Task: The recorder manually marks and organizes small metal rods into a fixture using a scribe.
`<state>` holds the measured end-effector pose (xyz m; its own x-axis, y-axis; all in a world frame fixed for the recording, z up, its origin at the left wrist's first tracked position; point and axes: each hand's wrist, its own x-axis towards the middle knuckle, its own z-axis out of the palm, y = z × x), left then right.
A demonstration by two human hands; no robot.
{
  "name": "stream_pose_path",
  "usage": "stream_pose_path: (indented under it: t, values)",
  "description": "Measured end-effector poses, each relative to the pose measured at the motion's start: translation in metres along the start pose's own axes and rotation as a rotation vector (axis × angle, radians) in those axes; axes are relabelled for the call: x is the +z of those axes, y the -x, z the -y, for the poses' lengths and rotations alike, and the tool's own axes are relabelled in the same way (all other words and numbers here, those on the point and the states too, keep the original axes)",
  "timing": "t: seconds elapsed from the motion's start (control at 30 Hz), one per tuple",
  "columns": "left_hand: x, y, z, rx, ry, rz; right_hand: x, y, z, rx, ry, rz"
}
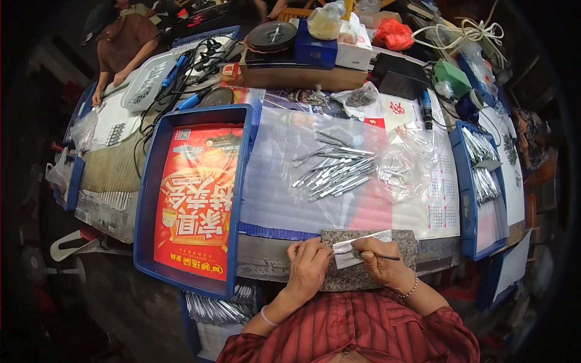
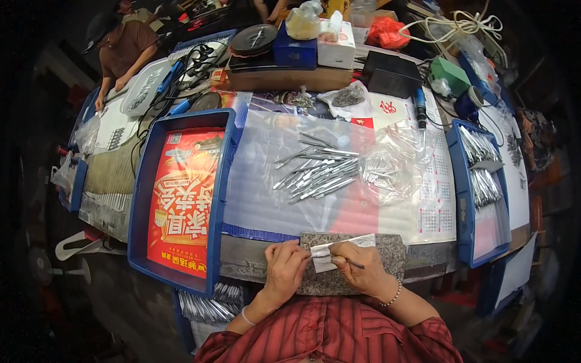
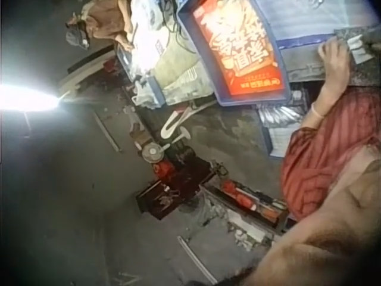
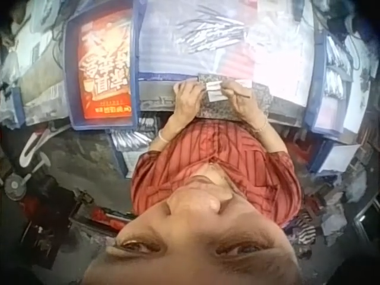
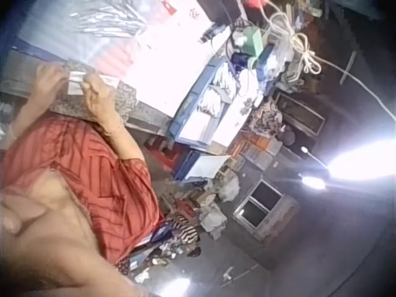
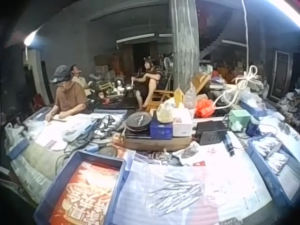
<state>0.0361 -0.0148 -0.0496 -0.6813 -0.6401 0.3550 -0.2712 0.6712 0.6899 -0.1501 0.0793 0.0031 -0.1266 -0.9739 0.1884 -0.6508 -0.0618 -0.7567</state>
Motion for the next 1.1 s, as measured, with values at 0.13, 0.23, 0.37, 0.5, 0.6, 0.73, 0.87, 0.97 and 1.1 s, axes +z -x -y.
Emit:
stream_pose_path:
  t: [0.13,0.23,0.37,0.5,0.6,0.73,0.87,0.97,1.1]
  values:
    - [0.001,0.004,0.0,0.0,0.022,-0.003,-0.002,0.004,0.007,0.105,-0.048,0.027]
    - [0.002,0.005,0.003,-0.001,0.043,-0.023,0.002,0.002,0.007,0.115,-0.034,0.02]
    - [0.007,0.006,0.009,0.022,0.067,-0.079,0.0,-0.004,0.01,0.134,0.04,0.024]
    - [0.01,0.001,0.016,0.066,0.092,-0.096,0.0,-0.011,0.011,0.185,-0.025,-0.001]
    - [0.013,0.003,0.018,0.055,0.093,-0.101,-0.007,-0.015,0.023,0.065,-0.001,-0.035]
    - [0.016,0.008,0.018,0.064,0.094,-0.131,-0.01,-0.022,0.043,-0.343,0.129,-0.036]
    - [0.011,0.01,0.014,0.052,0.065,-0.055,0.019,-0.015,0.016,0.025,0.048,0.138]
    - [0.011,0.003,0.014,0.06,0.061,-0.071,0.009,-0.015,0.016,0.071,-0.045,0.065]
    - [0.012,0.005,0.016,0.072,0.021,-0.099,-0.017,-0.014,0.028,-0.242,-0.028,0.01]
